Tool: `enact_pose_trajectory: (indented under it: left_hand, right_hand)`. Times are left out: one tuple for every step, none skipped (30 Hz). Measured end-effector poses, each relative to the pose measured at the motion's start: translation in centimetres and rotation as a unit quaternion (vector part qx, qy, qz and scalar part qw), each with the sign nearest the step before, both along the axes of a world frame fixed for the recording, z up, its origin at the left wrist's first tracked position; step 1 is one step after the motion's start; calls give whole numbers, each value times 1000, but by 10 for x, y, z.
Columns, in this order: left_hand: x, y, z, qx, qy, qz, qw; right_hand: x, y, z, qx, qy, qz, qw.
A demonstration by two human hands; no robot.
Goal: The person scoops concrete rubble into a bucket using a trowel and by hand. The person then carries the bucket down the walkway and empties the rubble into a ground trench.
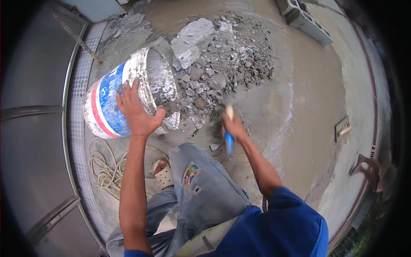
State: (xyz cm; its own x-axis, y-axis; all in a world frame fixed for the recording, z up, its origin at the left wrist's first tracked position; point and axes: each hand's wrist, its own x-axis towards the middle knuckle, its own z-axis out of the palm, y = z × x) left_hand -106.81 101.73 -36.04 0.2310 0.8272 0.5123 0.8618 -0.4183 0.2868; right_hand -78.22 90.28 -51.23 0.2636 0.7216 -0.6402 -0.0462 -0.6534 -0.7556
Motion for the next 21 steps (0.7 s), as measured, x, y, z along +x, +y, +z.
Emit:
enact_pose_trajectory:
  left_hand:
    - [2, -1, -1, -1, -6, -2, 1000]
    - [2, -1, -2, 2, -8, 2, 1000]
    - [1, -1, -2, 3, -7, 5, 1000]
    - [-1, -1, 1, -3, -8, 5, 1000]
    - [0, 0, 3, -10, -10, 3, 1000]
    - [3, -1, 4, -18, -7, 4, 1000]
    - [1, 0, 5, -13, -5, 8, 1000]
    - [0, 2, 5, -14, -11, 9, 1000]
    - [-1, 5, 5, -16, -18, 10, 1000]
    - [-3, 7, 2, -11, -20, 14, 1000]
    - [-3, 8, 1, -11, -22, 16, 1000]
    - [-5, 8, -1, -2, -24, 13, 1000]
    - [-5, 10, 0, 8, -28, 9, 1000]
    - [-6, 11, 0, 7, -24, 11, 1000]
    - [-9, 10, -1, 7, -25, 12, 1000]
    - [-11, 8, 0, 2, -25, 16, 1000]
    - [-9, 11, 2, -2, -25, 14, 1000]
    - [-8, 11, 3, -8, -22, 19, 1000]
    - [-3, 12, 3, -9, -26, 9, 1000]
    - [-1, 11, 3, -15, -22, 12, 1000]
    - [0, 10, 5, -20, -18, 14, 1000]
  right_hand:
    - [-2, 45, -13, 42, 55, 17, 997]
    - [-13, 76, -15, 61, 56, 17, 996]
    - [-21, 102, -15, 56, 79, -7, 995]
    - [-26, 119, -15, 53, 102, -30, 993]
    - [-27, 119, -14, 55, 103, -26, 993]
    - [-23, 117, -13, 70, 134, -42, 988]
    - [-23, 116, -12, 85, 167, -56, 981]
    - [-21, 108, -13, 92, 180, -44, 978]
    - [-24, 100, -14, 95, 180, -41, 978]
    - [-27, 89, -8, 89, 150, -25, 984]
    - [-29, 76, -2, 84, 119, -13, 989]
    - [-30, 64, 5, 96, 88, 16, 991]
    - [-32, 53, 15, 97, 85, 18, 992]
    - [-38, 43, 27, 84, 69, 21, 994]
    - [-44, 34, 38, 71, 54, 24, 996]
    - [-50, 28, 61, 50, 40, 43, 997]
    - [-54, 20, 64, 50, 37, 38, 997]
    - [-58, 13, 66, 73, -4, 81, 994]
    - [-59, 11, 68, 93, -47, 120, 987]
    - [-63, 13, 78, 127, -75, 191, 970]
    - [-68, 18, 89, 160, -102, 259, 947]
